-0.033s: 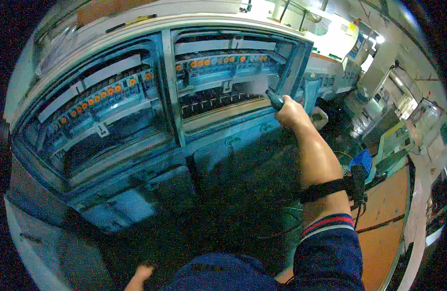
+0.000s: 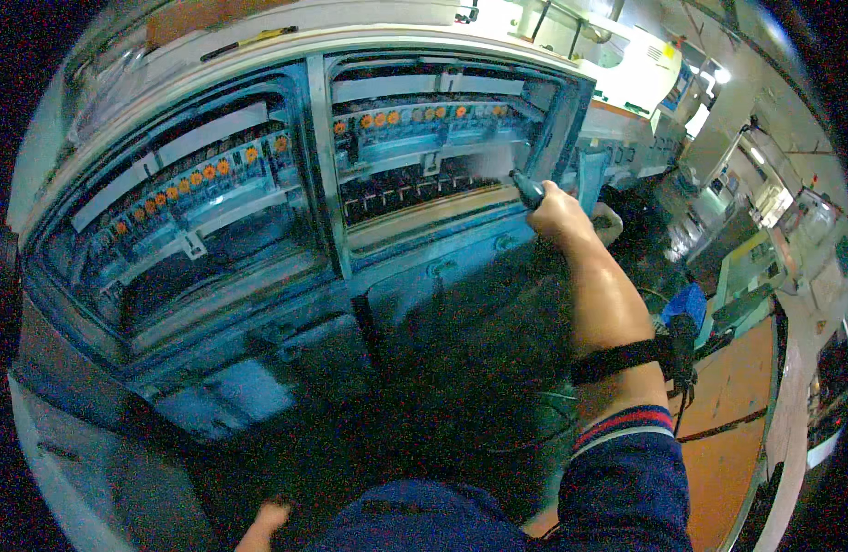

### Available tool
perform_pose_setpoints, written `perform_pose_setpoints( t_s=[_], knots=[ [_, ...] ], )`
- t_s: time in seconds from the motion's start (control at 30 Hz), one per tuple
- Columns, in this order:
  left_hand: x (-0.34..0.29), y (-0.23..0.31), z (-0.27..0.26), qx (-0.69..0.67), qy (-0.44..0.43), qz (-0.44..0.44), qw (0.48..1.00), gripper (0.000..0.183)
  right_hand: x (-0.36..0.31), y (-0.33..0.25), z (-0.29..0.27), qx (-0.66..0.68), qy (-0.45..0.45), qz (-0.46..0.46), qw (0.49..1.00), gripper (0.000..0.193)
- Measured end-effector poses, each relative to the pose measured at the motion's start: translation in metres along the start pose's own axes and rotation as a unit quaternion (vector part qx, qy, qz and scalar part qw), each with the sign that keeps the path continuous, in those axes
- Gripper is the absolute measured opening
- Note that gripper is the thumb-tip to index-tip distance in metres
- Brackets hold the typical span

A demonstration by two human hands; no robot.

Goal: Cleaning an industrial machine and its removable panel using an air nozzle.

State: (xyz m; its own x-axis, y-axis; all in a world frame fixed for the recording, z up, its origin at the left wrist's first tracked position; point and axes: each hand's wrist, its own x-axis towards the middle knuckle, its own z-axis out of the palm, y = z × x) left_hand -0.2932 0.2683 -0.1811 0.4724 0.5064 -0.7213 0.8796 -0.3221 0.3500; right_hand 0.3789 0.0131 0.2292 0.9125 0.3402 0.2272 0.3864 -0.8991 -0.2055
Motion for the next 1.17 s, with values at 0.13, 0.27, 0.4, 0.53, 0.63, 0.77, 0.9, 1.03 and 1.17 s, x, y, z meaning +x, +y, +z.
perform_pose_setpoints(
  t_s=[0.13, 0.27, 0.4, 0.53, 0.63, 0.77, 0.9, 1.03, 1.17],
  knots=[
    [0.008, -0.011, 0.011, 0.01, -0.008, 0.004, 1.0, 0.049, 0.014, 0.027, -0.01, 0.002, 0.001, 0.025, 1.0, 0.056],
    [0.004, -0.008, 0.023, -0.047, 0.01, -0.027, 0.998, 0.05, 0.034, 0.068, -0.001, -0.018, 0.02, 0.014, 1.0, 0.058],
    [0.007, 0.002, 0.031, 0.006, 0.0, -0.041, 0.999, 0.047, 0.056, 0.123, 0.015, 0.004, -0.021, 0.018, 1.0, 0.056],
    [-0.005, 0.107, 0.009, 0.04, -0.027, -0.093, 0.995, 0.042, 0.089, 0.208, 0.044, 0.001, -0.045, -0.116, 0.992, 0.057],
    [0.033, 0.088, 0.048, 0.12, -0.006, -0.043, 0.992, 0.04, 0.124, 0.25, 0.056, -0.022, -0.093, -0.093, 0.991, 0.061],
    [0.049, 0.191, 0.076, 0.091, 0.015, -0.021, 0.996, 0.048, 0.188, 0.311, 0.072, -0.088, -0.108, -0.082, 0.987, 0.06],
    [0.071, 0.324, 0.08, 0.025, 0.024, 0.029, 0.999, 0.049, 0.275, 0.35, 0.118, -0.093, -0.145, -0.108, 0.979, 0.059],
    [0.087, 0.426, 0.071, -0.034, 0.055, 0.091, 0.994, 0.047, 0.304, 0.251, 0.155, -0.074, -0.224, -0.26, 0.937, 0.063],
    [0.122, 0.482, 0.06, -0.119, 0.051, 0.096, 0.987, 0.047, 0.304, 0.149, 0.195, -0.094, -0.229, -0.361, 0.899, 0.069]
  ],
)
